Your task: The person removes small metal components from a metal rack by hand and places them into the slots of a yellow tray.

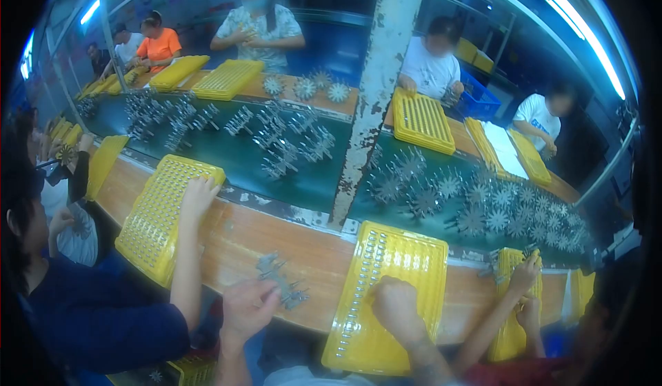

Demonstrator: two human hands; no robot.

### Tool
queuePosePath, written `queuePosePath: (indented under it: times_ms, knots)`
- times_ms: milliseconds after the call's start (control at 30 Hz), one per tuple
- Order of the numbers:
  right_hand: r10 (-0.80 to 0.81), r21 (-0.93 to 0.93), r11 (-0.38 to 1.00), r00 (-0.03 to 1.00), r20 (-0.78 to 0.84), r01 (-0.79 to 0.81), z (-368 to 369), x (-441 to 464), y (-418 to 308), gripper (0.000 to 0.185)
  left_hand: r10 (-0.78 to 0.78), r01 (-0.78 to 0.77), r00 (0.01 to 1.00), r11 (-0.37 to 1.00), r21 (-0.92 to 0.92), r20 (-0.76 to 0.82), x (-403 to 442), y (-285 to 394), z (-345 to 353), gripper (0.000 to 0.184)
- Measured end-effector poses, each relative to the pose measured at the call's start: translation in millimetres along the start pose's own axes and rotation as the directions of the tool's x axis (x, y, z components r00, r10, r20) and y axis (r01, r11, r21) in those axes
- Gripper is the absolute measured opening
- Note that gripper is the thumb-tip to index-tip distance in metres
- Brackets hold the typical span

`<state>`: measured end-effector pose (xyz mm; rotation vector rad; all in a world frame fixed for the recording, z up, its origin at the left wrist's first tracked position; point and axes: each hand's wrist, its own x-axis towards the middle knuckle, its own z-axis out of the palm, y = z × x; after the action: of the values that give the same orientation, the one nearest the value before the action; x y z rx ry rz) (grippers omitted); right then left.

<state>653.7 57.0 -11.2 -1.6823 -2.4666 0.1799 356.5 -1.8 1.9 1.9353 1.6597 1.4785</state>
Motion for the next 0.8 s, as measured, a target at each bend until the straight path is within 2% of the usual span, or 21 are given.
queuePosePath:
  times_ms: [67,133,167,233,267,333,433,567,633,767,800]
  knots:
    - [-0.158,0.228,0.962,0.987,0.031,0.147,-14,-2,-21,0.006,-0.016,0.016,0.999,1.000,0.008,0.029,-1,-1,1,0.014]
    - [-0.239,0.420,0.850,0.943,-0.231,0.319,-50,3,-66,0.011,-0.020,0.018,0.997,1.000,0.018,0.077,0,-1,5,0.014]
    - [-0.235,0.422,0.848,0.941,-0.242,0.320,-48,7,-75,0.011,-0.004,0.004,0.995,1.000,0.002,0.097,-1,1,9,0.014]
    - [-0.441,0.299,0.781,0.823,-0.357,0.548,-47,15,-85,0.021,0.028,-0.028,0.993,1.000,-0.006,0.111,-2,3,12,0.014]
    - [-0.443,0.293,0.778,0.816,-0.371,0.556,-45,17,-85,0.021,-0.001,0.004,0.992,1.000,-0.024,0.125,-5,3,12,0.014]
    - [-0.554,0.227,0.755,0.783,-0.283,0.615,-38,18,-86,0.022,-0.058,0.064,0.989,0.997,-0.042,0.139,-5,5,9,0.016]
    - [-0.616,0.204,0.713,0.738,-0.277,0.671,-40,18,-82,0.020,-0.095,0.107,0.988,0.990,-0.090,0.125,-6,6,6,0.017]
    - [-0.593,0.192,0.719,0.733,-0.333,0.668,-39,20,-82,0.025,-0.145,0.165,0.972,0.981,-0.099,0.183,-11,-1,5,0.017]
    - [-0.629,0.133,0.695,0.686,-0.365,0.707,-37,23,-83,0.028,-0.185,0.211,0.967,0.966,-0.149,0.173,-12,-2,6,0.019]
    - [-0.614,0.113,0.746,0.744,-0.264,0.656,-44,21,-83,0.014,-0.195,0.210,0.973,0.968,-0.134,0.121,-9,2,-2,0.020]
    - [-0.589,0.144,0.751,0.753,-0.292,0.644,-45,21,-83,0.015,-0.060,0.070,0.994,0.992,-0.106,0.088,-6,4,-5,0.020]
